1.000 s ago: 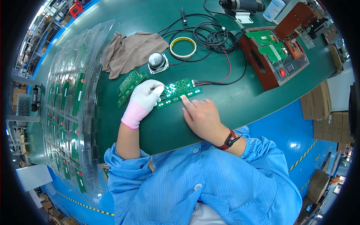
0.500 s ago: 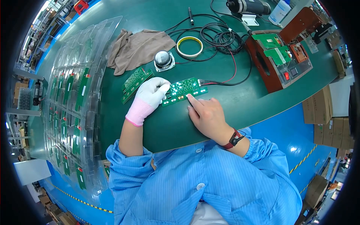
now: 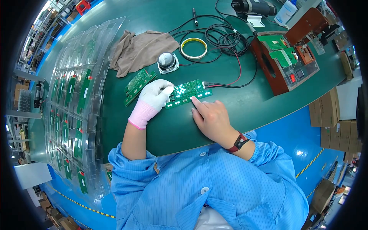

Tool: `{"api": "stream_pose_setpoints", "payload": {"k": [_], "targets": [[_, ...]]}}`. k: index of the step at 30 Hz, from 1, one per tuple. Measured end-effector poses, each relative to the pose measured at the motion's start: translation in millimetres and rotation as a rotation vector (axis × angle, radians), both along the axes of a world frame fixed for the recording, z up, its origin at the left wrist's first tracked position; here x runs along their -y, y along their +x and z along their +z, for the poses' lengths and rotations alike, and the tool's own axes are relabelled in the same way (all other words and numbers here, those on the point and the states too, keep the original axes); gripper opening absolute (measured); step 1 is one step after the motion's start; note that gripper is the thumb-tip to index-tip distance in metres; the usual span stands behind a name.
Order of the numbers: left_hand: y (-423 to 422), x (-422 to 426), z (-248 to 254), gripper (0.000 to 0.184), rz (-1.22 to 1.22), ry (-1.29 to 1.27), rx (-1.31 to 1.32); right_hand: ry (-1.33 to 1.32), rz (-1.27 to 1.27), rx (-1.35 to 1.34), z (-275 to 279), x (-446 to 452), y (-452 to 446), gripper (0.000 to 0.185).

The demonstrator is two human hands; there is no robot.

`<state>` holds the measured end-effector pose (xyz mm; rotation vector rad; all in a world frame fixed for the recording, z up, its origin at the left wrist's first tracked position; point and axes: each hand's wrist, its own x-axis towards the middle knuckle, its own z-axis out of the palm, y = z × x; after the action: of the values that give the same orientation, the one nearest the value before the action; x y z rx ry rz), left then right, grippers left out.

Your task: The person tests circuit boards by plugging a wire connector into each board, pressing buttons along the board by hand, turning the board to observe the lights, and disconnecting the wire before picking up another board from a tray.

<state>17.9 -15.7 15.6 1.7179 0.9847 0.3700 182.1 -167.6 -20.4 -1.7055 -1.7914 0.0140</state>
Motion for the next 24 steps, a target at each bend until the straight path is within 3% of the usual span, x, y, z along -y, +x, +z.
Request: {"api": "stream_pose_setpoints", "payload": {"k": [24], "targets": [[-0.3,0.6,-1.5,0.024,0.005,-0.015,0.019,-0.031,0.008,0.052,0.3,1.0,-0.3,0.034]]}}
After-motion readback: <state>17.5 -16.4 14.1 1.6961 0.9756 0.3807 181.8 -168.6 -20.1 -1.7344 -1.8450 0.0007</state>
